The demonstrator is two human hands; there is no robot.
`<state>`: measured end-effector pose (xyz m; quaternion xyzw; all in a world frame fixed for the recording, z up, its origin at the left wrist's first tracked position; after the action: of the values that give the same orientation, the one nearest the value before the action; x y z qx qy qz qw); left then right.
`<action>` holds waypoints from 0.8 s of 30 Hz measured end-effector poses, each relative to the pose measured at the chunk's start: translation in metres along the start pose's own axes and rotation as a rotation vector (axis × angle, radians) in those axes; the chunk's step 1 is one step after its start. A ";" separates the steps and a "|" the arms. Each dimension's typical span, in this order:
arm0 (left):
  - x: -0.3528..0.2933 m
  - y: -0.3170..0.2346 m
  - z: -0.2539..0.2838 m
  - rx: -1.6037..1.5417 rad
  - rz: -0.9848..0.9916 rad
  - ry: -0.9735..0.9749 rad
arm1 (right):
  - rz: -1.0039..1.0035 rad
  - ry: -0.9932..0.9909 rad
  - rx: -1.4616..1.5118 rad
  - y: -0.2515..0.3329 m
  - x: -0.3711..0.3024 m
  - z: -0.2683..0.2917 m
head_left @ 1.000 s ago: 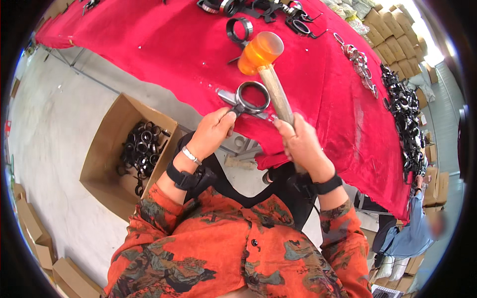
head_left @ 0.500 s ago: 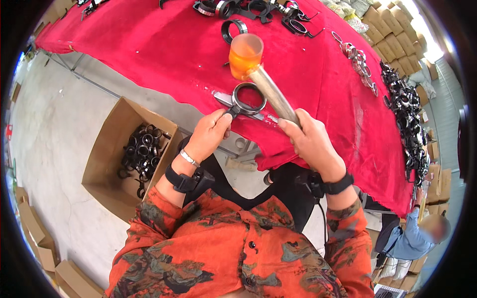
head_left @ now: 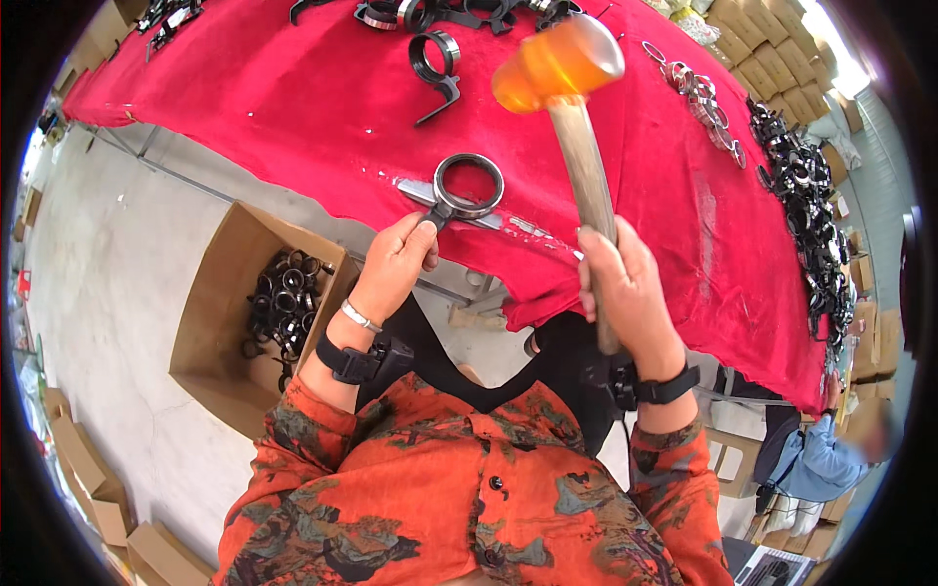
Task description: Use a rubber mallet to secure metal rings onto plastic fittings on a workbench.
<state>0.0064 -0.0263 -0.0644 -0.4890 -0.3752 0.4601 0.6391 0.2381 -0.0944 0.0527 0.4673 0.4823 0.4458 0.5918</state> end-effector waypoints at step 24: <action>-0.001 -0.008 -0.010 0.083 -0.019 -0.001 | -0.099 -0.022 0.210 -0.051 -0.052 0.012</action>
<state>0.0174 -0.0304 -0.0593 -0.4581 -0.3606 0.4697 0.6630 0.2469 -0.1556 0.0119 0.5072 0.5423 0.3580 0.5661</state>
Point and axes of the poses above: each hand's wrist, its own x-axis towards the middle knuckle, its own z-axis out of the back of the hand, y = z × x, the point moved 1 cm from there along x, towards the middle knuckle, and after that the axes turned 14 degrees about x, right-handed, at the moved point
